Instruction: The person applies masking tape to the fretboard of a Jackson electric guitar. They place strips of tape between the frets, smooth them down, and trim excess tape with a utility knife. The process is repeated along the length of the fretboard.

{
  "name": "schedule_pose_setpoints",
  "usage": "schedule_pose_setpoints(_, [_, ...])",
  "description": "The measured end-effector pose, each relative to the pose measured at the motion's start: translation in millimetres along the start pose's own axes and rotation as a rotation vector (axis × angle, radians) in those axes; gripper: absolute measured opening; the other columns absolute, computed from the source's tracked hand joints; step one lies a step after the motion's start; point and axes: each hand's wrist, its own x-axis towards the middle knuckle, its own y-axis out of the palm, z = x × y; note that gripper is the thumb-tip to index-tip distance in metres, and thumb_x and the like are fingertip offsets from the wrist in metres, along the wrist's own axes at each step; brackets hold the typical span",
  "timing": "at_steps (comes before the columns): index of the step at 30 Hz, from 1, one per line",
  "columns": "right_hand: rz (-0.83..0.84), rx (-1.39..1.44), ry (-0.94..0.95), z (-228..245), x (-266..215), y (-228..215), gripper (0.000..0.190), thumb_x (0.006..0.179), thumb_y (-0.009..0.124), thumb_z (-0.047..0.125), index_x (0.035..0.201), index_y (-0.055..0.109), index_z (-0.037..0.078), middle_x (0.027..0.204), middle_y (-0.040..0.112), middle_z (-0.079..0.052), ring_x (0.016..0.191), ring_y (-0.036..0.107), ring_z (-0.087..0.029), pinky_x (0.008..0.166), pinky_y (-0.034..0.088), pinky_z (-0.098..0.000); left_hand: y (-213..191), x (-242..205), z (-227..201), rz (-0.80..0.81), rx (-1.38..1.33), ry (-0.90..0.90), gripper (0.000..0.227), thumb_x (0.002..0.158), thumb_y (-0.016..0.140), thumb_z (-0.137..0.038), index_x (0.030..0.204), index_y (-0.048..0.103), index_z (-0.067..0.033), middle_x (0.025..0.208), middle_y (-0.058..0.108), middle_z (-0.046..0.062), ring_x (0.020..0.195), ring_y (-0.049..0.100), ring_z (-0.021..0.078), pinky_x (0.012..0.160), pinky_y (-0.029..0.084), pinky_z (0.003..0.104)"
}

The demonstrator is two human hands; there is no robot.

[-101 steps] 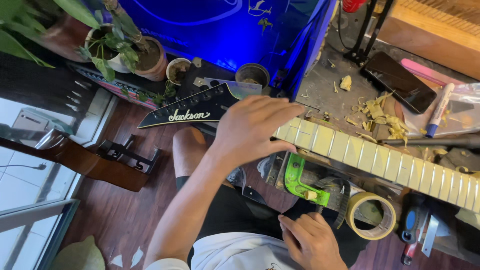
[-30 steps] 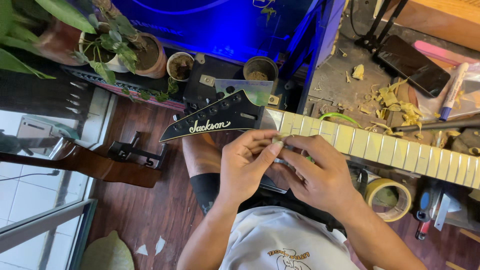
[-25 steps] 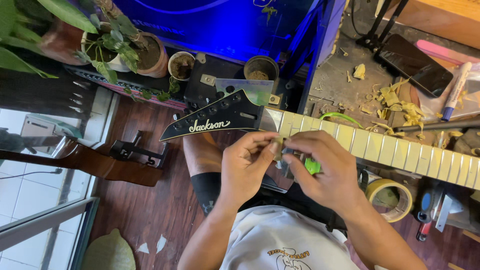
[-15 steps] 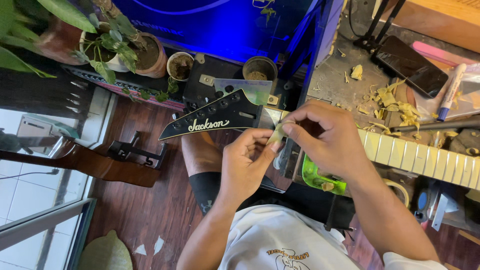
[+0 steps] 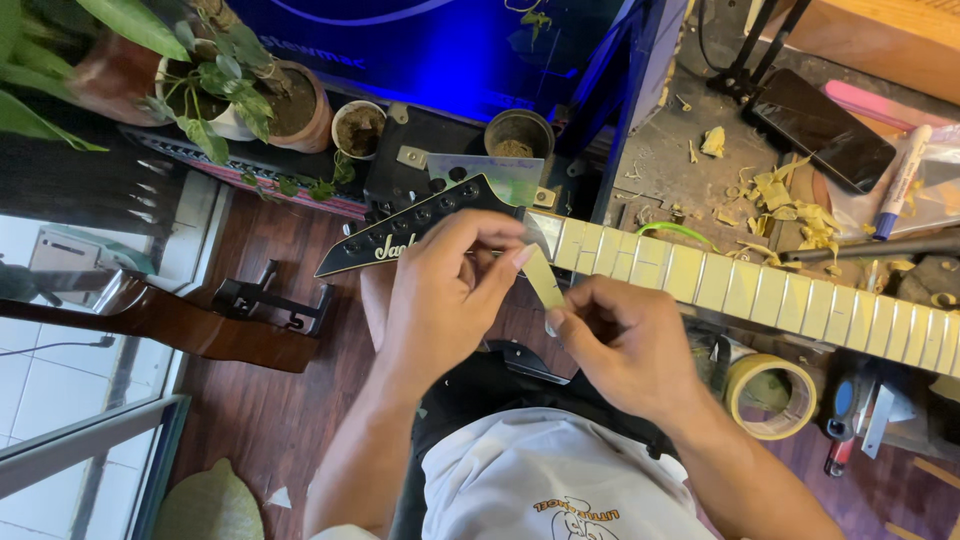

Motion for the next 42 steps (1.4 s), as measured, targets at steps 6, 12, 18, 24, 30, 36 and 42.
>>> schedule_pose_setpoints(6, [-0.077, 0.511, 0.112, -17.5, -4.2, 47.6, 0.028, 0.103, 0.063, 0.002, 0.078, 0.074, -0.004, 0.041, 0.06, -0.016, 0.026, 0.05, -0.015, 0.027, 0.035, -0.0227, 5.3, 54.2, 15.4, 0.466, 0.199, 0.139, 0.01, 0.096, 0.071, -0.008, 0.106, 0.071, -0.0093, 0.09, 0.077, 0.012, 0.094, 0.072, 0.0337, 0.088, 0.052, 0.048])
schedule_pose_setpoints(12, [-0.237, 0.855, 0.192, -24.2, 1.9, 71.4, 0.017, 0.106, 0.058, -0.002, 0.097, 0.069, -0.011, 0.066, 0.072, -0.028, 0.032, 0.062, -0.023, 0.023, 0.044, -0.026, 14.8, 70.1, 12.8, 0.493, 0.132, 0.04, 0.012, 0.096, 0.071, -0.005, 0.107, 0.073, -0.0062, 0.089, 0.077, 0.015, 0.09, 0.076, 0.0355, 0.083, 0.059, 0.047])
schedule_pose_setpoints(18, [-0.309, 0.891, 0.223, -27.8, 2.6, 75.6, 0.016, 0.104, 0.06, -0.003, 0.099, 0.069, -0.016, 0.062, 0.069, -0.031, 0.029, 0.059, -0.026, 0.02, 0.043, -0.0271, 16.9, 71.8, 24.0, 0.495, 0.114, 0.038, 0.015, 0.095, 0.073, -0.004, 0.11, 0.071, -0.0065, 0.091, 0.077, 0.017, 0.092, 0.078, 0.0382, 0.083, 0.061, 0.048])
schedule_pose_setpoints(24, [-0.333, 0.872, 0.226, -27.3, 2.8, 74.6, 0.017, 0.104, 0.062, -0.003, 0.097, 0.069, -0.016, 0.061, 0.068, -0.03, 0.028, 0.059, -0.026, 0.019, 0.043, -0.0271, 19.4, 74.7, 28.9, 0.502, 0.134, 0.059, 0.014, 0.095, 0.074, -0.004, 0.109, 0.072, -0.0069, 0.09, 0.077, 0.016, 0.091, 0.078, 0.0381, 0.079, 0.062, 0.047])
schedule_pose_setpoints(30, [-0.339, 0.898, 0.221, -32.9, 1.9, 74.4, 0.017, 0.104, 0.062, -0.003, 0.097, 0.07, -0.016, 0.06, 0.067, -0.031, 0.027, 0.059, -0.028, 0.019, 0.042, -0.0281, 19.7, 73.3, 24.3, 0.5, 0.167, 0.011, 0.011, 0.098, 0.072, -0.004, 0.108, 0.074, -0.0086, 0.089, 0.078, 0.014, 0.085, 0.08, 0.0323, 0.078, 0.063, 0.042])
schedule_pose_setpoints(36, [-0.33, 0.894, 0.222, -32.0, 2.7, 73.7, 0.016, 0.103, 0.064, -0.002, 0.096, 0.07, -0.016, 0.06, 0.068, -0.031, 0.028, 0.06, -0.028, 0.019, 0.043, -0.0286, 20.9, 76.4, 24.2, 0.514, 0.153, 0.004, 0.013, 0.095, 0.073, -0.003, 0.108, 0.073, -0.0064, 0.089, 0.079, 0.016, 0.085, 0.081, 0.0354, 0.076, 0.063, 0.046])
schedule_pose_setpoints(42, [-0.23, 0.887, 0.249, -35.8, 3.3, 66.6, 0.018, 0.103, 0.063, -0.001, 0.094, 0.07, -0.015, 0.06, 0.068, -0.03, 0.028, 0.059, -0.027, 0.019, 0.041, -0.0278, 15.9, 82.6, 16.8, 0.591, 0.196, -0.071, 0.016, 0.096, 0.072, -0.008, 0.112, 0.07, -0.0085, 0.09, 0.081, 0.012, 0.088, 0.083, 0.0318, 0.084, 0.062, 0.047])
